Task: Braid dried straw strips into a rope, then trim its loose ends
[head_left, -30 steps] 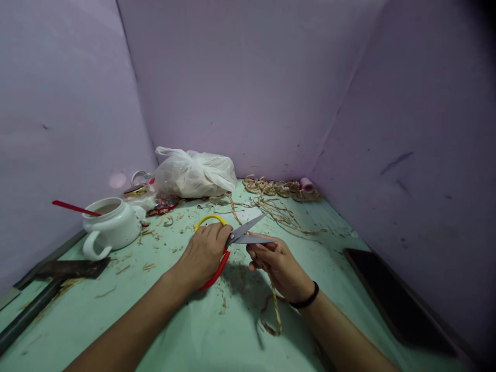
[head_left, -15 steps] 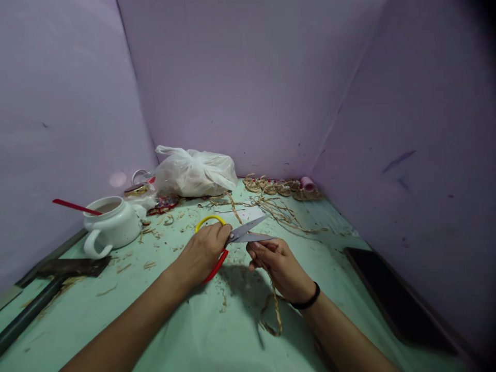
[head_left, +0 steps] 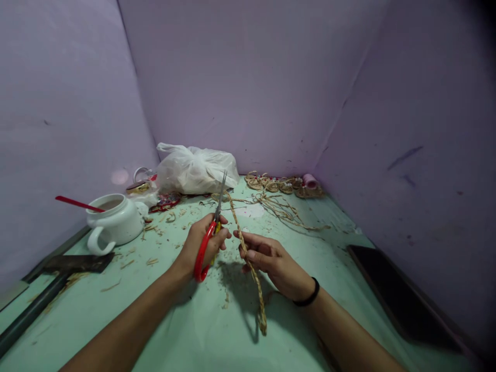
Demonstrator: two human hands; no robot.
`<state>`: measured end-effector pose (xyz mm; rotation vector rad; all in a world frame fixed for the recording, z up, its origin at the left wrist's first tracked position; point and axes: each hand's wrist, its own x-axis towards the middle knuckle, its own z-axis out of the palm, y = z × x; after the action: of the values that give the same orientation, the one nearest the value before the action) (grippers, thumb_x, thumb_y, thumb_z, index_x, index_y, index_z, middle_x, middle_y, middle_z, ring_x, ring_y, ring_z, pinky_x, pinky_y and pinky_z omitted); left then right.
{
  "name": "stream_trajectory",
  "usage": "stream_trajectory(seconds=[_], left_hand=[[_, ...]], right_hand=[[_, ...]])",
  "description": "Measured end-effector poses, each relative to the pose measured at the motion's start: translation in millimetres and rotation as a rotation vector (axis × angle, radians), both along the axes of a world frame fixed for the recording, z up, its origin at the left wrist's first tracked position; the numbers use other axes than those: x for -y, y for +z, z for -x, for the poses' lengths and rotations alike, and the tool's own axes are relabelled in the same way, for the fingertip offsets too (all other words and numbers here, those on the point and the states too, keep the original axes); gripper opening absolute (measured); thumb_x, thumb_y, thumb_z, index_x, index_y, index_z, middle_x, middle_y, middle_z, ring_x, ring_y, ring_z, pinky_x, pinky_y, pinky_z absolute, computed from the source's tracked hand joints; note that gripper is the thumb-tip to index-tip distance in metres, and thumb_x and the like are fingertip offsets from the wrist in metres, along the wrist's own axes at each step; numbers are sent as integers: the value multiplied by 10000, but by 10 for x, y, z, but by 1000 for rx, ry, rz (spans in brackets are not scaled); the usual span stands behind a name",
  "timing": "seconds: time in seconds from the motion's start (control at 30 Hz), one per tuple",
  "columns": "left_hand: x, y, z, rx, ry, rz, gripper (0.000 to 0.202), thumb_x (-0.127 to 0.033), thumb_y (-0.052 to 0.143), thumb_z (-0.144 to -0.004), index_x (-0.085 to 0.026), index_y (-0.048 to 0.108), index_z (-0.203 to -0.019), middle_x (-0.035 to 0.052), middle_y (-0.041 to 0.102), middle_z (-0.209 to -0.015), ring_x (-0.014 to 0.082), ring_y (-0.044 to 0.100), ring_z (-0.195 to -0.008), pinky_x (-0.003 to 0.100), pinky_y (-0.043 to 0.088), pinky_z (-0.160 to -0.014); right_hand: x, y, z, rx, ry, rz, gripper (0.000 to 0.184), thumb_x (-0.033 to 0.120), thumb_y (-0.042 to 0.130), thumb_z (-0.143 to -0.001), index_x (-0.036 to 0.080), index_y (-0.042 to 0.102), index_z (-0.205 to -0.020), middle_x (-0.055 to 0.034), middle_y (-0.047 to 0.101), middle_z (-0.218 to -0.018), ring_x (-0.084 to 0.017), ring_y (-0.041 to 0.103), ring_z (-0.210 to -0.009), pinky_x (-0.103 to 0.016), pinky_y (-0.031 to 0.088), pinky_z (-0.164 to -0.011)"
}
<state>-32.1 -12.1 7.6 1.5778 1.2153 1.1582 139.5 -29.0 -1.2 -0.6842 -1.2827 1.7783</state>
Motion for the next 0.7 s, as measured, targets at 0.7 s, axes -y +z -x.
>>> stream_trajectory(seconds=[0.7], left_hand=[[13, -17, -88, 272, 79, 150, 302, -294, 602, -645, -176, 452, -878, -50, 515, -566, 84, 477, -442, 192, 355, -416]], right_hand=[[0, 14, 2, 1, 72, 0, 481, 179, 698, -632, 205, 582, -1098, -3, 537, -809, -104, 484, -733, -244, 445, -655]])
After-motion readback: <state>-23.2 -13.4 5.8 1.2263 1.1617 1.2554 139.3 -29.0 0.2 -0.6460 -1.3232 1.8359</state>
